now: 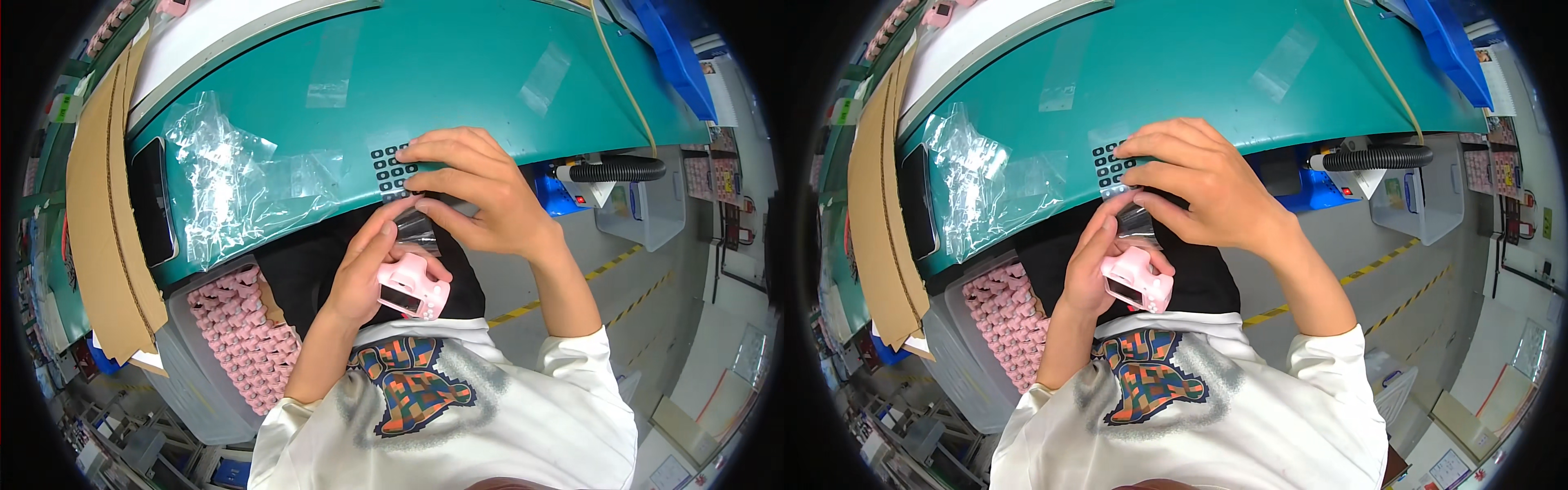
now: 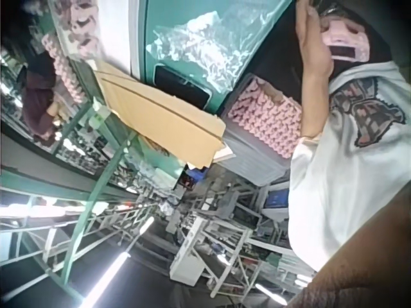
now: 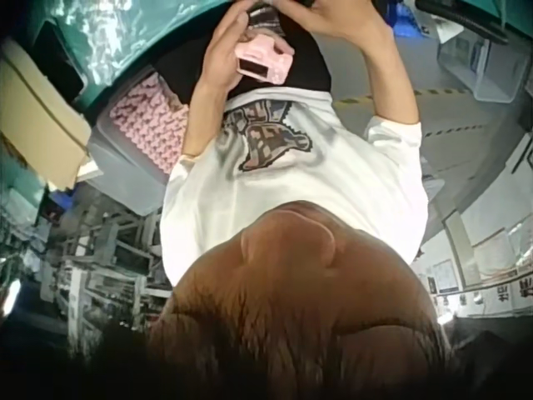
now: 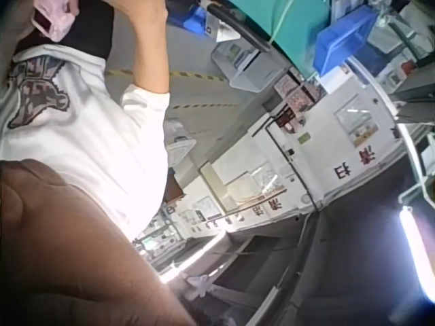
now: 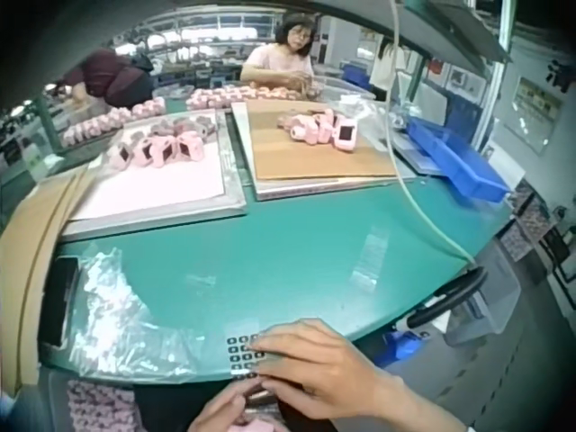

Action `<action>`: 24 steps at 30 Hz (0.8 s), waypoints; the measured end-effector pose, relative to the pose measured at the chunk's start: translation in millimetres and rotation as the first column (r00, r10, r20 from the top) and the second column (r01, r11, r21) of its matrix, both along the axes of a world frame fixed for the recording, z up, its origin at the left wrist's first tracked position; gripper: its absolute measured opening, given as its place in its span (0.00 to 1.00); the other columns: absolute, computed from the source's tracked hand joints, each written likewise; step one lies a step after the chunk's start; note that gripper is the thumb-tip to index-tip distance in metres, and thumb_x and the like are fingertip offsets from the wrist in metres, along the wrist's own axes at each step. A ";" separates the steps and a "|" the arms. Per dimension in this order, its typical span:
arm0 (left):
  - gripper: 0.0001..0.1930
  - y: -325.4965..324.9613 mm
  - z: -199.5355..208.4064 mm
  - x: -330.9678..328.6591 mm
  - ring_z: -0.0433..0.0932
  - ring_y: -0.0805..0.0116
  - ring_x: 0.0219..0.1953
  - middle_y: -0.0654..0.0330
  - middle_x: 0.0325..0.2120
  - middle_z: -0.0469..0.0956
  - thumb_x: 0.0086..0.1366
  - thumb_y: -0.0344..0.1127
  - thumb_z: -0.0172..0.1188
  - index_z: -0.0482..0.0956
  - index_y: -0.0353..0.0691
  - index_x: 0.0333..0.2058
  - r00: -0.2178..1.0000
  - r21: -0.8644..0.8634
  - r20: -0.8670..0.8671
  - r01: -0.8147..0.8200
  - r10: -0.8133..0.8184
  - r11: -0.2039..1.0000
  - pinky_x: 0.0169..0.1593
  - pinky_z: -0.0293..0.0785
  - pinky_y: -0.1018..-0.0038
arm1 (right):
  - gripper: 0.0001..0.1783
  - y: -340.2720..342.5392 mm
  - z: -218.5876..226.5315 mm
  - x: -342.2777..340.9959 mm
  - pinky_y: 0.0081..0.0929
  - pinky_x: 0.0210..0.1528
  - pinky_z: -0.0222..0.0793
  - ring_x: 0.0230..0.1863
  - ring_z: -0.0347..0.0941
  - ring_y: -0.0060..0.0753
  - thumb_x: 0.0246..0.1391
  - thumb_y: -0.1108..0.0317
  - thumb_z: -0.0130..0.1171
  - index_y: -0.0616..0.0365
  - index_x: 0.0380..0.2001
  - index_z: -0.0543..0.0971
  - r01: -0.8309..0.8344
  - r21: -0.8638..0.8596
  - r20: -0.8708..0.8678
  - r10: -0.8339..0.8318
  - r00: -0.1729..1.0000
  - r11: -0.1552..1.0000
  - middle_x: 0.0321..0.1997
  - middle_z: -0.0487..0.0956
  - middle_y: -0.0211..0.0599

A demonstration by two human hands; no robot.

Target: The user is seen assembling small pink electronic devices, likely toy cameras, by attaching buttons and outer casings at a manual assembly station.

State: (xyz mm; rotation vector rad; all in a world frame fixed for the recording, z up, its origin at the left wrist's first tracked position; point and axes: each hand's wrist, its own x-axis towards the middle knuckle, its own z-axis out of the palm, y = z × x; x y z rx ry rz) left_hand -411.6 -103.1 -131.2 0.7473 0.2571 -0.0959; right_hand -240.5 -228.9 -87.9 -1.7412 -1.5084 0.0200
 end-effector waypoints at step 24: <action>0.20 -27.6 18.7 10.9 0.84 0.59 0.30 0.38 0.35 0.84 0.81 0.44 0.38 0.67 0.33 0.57 0.975 -0.091 -0.121 -0.200 0.189 0.976 0.34 0.81 0.76 | 0.11 -8.2 6.0 -3.4 0.34 0.55 0.62 0.43 0.72 0.33 0.41 0.75 0.71 0.53 0.32 0.87 0.023 -0.021 -0.056 -0.024 0.998 1.000 0.38 0.80 0.26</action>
